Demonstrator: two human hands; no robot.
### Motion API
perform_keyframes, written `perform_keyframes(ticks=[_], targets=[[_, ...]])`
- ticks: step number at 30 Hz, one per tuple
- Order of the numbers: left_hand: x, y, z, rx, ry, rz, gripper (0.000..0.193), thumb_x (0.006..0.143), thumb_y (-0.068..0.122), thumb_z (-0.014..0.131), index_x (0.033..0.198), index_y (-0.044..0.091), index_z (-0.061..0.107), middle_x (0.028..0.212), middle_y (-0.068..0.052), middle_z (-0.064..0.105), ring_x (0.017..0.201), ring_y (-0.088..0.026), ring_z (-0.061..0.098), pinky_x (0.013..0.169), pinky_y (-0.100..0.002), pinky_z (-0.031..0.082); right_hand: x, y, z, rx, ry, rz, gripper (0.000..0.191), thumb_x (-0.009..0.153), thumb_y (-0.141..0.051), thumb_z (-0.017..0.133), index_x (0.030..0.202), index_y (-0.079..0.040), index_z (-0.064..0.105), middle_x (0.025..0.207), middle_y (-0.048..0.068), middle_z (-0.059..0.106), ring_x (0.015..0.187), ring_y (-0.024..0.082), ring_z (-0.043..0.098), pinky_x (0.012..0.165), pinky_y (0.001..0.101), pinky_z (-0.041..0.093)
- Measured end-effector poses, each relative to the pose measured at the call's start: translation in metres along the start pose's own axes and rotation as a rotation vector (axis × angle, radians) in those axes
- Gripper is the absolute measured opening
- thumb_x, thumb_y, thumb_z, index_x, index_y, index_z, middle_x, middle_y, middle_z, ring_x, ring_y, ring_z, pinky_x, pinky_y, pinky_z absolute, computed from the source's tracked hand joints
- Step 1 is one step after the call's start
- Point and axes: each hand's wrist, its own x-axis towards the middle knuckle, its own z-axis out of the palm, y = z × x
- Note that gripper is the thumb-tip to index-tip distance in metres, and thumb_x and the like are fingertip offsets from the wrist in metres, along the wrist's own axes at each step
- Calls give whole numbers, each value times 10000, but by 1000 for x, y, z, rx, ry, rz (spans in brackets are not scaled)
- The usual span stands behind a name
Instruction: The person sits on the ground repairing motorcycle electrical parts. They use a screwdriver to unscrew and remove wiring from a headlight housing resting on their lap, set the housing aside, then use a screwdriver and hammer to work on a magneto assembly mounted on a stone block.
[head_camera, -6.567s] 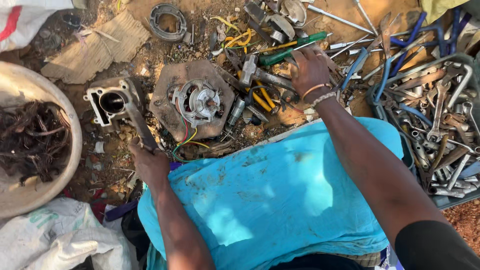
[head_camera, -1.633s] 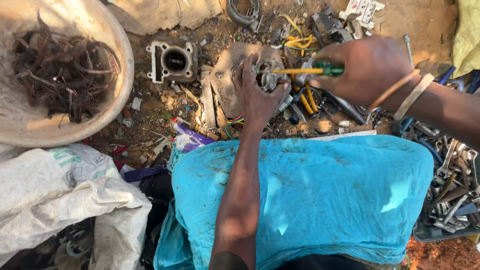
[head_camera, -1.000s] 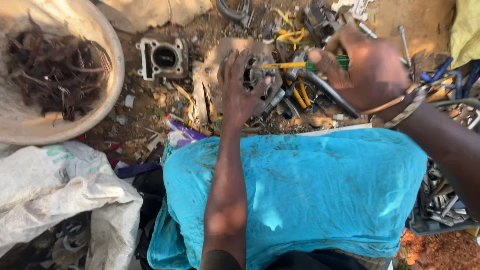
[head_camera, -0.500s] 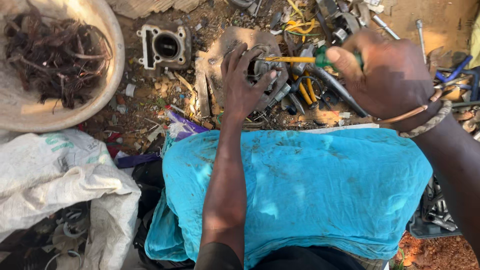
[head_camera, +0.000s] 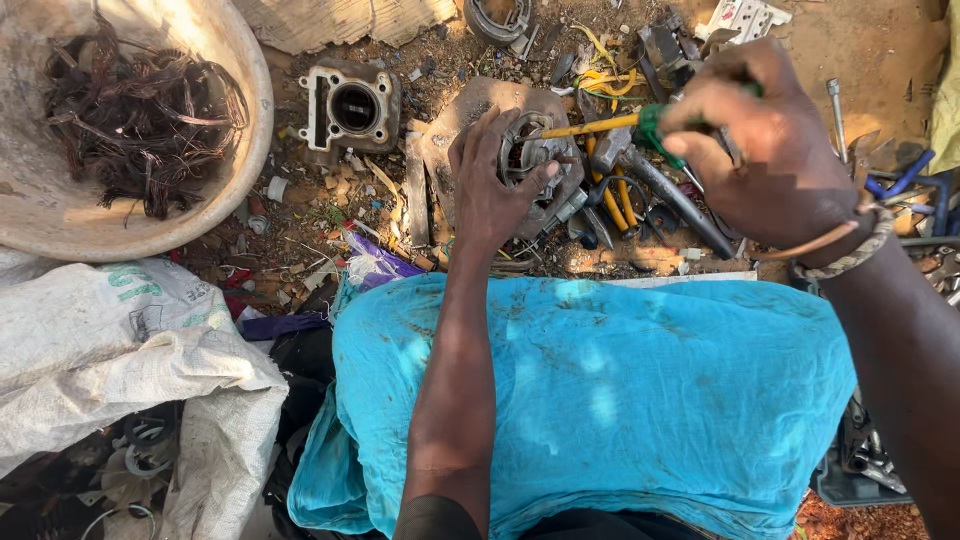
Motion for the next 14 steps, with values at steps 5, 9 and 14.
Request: perform_keyframes(ticks=[5,9,14], targets=[[-3,0,3,11,11,14,815,767,394,911,1458,159,550,1543,-129,482,1457,-389,346,1205,-520,354,-3,-2,1,-113,-150,229,246,1030,-267,683,979,-30,723,1011,210,659,922,391,668,813,492,536],[-3,-2,5,16,-5,-7,820,760,429,910,1452,165,557,1538,-129,482,1457,-393,341,1199,-520,351,-6,2,-2,7,-97,147,365,1003,-308,712,1151,24,670,1144,256,656,983,389,682,819,491,549],[-1,-5,6,8,-11,-26,889,760,462,902,1493,161,500,1535,-114,498,1462,-379,350,1222,-516,347,-16,16,5,-12,-169,352,205,1076,-255,687,1099,-60,747,1187,176,685,1066,338,688,913,442,539]])
